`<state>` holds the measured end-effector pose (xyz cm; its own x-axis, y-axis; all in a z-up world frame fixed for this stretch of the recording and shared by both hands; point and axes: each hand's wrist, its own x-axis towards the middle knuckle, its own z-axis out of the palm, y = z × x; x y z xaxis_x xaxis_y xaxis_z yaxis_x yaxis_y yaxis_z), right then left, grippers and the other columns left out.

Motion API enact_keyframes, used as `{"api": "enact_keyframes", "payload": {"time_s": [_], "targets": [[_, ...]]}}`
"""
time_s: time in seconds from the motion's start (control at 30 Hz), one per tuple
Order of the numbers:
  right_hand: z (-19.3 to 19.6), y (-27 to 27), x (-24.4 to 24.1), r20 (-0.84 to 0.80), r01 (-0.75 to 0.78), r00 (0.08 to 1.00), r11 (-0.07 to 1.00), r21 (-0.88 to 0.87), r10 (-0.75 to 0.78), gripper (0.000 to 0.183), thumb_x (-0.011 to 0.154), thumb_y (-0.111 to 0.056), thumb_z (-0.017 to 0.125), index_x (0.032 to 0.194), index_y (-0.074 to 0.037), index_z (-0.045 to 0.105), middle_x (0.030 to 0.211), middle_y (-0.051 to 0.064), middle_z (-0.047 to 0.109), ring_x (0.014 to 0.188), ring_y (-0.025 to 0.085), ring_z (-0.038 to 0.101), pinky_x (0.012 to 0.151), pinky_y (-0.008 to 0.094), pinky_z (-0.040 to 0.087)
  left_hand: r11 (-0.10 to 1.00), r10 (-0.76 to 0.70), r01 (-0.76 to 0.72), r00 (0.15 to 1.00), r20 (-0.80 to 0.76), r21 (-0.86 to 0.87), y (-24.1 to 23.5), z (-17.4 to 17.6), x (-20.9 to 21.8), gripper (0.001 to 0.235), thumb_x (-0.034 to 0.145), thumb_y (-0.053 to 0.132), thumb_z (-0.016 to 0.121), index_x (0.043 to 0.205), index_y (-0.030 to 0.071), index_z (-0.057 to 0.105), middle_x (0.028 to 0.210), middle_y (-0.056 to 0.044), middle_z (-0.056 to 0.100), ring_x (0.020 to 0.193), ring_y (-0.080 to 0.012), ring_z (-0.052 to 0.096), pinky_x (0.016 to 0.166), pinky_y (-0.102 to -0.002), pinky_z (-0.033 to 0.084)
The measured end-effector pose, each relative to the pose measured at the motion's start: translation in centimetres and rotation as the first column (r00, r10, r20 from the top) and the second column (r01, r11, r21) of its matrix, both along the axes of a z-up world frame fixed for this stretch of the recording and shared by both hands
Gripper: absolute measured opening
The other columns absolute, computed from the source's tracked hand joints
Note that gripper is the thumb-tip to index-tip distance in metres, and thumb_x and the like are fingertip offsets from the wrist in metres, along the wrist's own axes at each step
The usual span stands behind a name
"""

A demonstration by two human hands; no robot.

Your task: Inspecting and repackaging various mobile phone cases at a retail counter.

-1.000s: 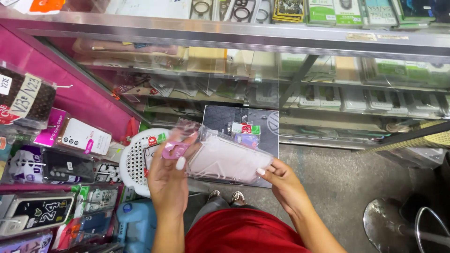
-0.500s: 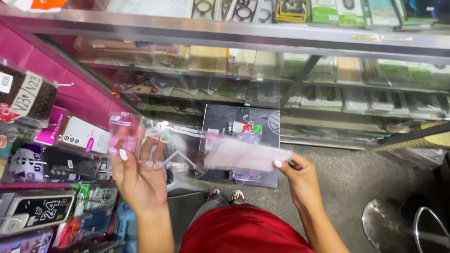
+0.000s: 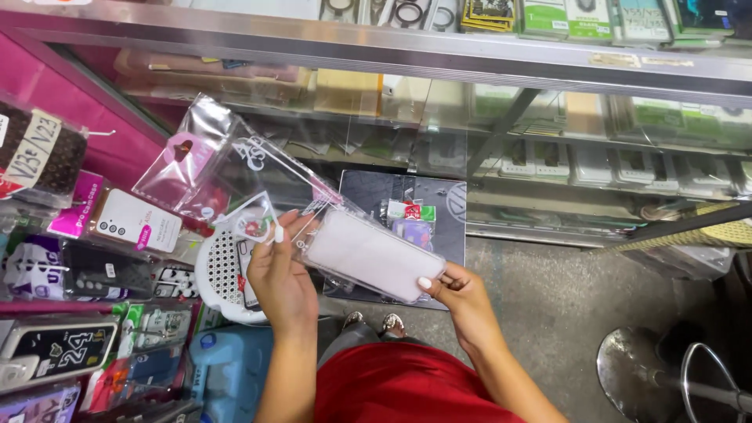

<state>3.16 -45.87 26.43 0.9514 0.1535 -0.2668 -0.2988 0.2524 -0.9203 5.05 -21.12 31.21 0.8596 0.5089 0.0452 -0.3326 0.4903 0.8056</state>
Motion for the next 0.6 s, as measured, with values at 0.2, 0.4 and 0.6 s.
{"api": "enact_keyframes", "payload": {"time_s": [0.2, 0.4, 0.6], "targets": [[-3.4, 0.2, 0.0, -0.015, 0.103, 0.994, 0.993, -0.049, -0.104, 0.022, 0.089, -0.007, 0.074, 0.109, 0.003, 0.075, 0.095, 0.004, 0.077, 0.083, 0.008, 0.064, 0.074, 0.024, 0.049, 0.995, 0.043, -0.039, 0.999, 0.033, -0.093, -0.2, -2.0, -0.1, 0.033, 0.107, 0.016, 0.057, 0.130, -0.007, 0.060, 0.116, -0.020, 0.070, 0.110, -0.0266, 0.068, 0.102, -0.039, 0.053], [-5.2, -7.3, 1.1, -0.018, 0.473, 0.881, 0.881, -0.006, -0.473, 0.022, 0.091, -0.005, 0.065, 0.112, -0.007, 0.070, 0.089, -0.002, 0.069, 0.070, 0.006, 0.053, 0.059, 0.023, 0.039, 0.885, 0.462, -0.458, 0.848, 0.261, -0.082, 13.9, 2.2, -3.0, 0.033, 0.110, 0.022, 0.057, 0.136, 0.002, 0.055, 0.128, -0.016, 0.065, 0.121, -0.0237, 0.065, 0.107, -0.039, 0.057], [-6.3, -9.5, 1.8, -0.224, 0.450, 0.892, 0.822, 0.349, -0.393, 0.033, 0.097, -0.007, 0.064, 0.129, -0.008, 0.060, 0.098, 0.000, 0.066, 0.072, 0.008, 0.056, 0.057, 0.024, 0.043, 0.981, 0.192, -0.185, 0.947, -0.258, 0.052, 13.6, -6.8, 0.1, 0.061, 0.090, -0.002, 0.060, 0.146, 0.014, 0.042, 0.131, 0.002, 0.066, 0.107, -0.0142, 0.067, 0.089, -0.038, 0.060]]}}
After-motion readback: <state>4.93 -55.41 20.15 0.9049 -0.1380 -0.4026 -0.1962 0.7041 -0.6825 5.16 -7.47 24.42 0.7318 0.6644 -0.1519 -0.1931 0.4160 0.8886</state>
